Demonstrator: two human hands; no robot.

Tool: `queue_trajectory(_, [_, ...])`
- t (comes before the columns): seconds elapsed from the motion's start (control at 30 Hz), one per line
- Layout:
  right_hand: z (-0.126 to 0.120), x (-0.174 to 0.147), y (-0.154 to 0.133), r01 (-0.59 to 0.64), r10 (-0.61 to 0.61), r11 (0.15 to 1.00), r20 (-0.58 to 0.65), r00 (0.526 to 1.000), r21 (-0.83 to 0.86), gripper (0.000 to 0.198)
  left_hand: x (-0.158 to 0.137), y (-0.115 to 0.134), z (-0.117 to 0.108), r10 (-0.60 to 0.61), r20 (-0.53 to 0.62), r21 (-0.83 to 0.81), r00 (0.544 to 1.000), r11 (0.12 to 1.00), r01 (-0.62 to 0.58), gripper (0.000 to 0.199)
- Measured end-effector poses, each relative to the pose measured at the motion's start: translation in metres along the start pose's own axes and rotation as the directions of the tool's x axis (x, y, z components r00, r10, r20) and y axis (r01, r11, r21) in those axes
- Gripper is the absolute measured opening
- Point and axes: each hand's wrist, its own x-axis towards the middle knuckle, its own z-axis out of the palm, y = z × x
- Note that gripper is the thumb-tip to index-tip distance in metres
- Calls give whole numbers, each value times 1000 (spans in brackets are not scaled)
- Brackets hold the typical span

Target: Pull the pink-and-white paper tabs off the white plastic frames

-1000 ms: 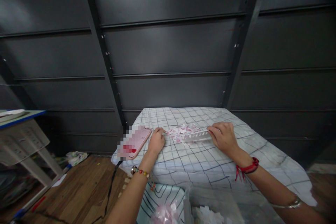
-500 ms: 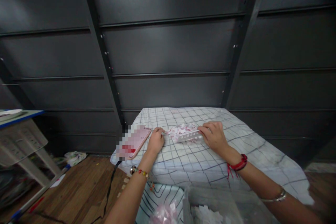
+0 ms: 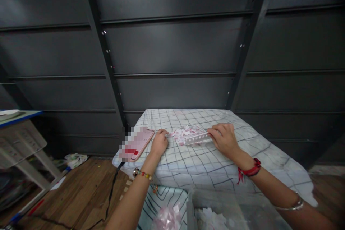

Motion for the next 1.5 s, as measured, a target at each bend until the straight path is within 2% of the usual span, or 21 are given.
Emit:
queue_trajectory(0.13, [-4,-3,1,3,-3,1000,22,1000,10,10,0,1,0,-4,6,3,1000,1000,4,41])
queue_trajectory(0.3, [-6,3,1,-38,39,999,-24,999,14,10,0,-1,1,7,-1,0,1000,1000,-7,42])
queue_trajectory(0.47, [6,15,-9,29,-30,1000,-8,1000,-5,11,1,-2,1,30,-18,4,999,1000,-30,41])
queue_trajectory(0.63, [-5,7,-3,24,-24,1000,29,999,16,14,0,0,0,20,-3,16,1000,1000,-19,41])
queue_trajectory(0.73, [-12,4,3,1,-1,1000,3,1000,13,14,0,0,0,13,5,18,1000,1000,-13,41])
queue_trajectory(0.87, [-7,9,-2,-2,3,1000,-42,999,19,13,0,-1,0,10,-3,13,1000,1000,-9,40])
queue_trajectory(1.0, [-4,5,-7,22,-22,999,11,1000,23,12,0,-1,0,8,0,25,1000,1000,-8,40])
queue_trajectory(1.23, [-29,-16,6,-69,69,998,-7,998,8,12,0,2,0,1,9,30,1000,1000,-2,41])
queue_trajectory(1.4, [-50,-25,-8,-137,146,979,51,988,-151,10,0,2,0,18,-3,33,1000,999,-18,41])
queue_trajectory(1.5, [-61,-27,-20,-124,135,979,58,989,-160,10,0,2,1,23,-8,27,1000,999,-23,41])
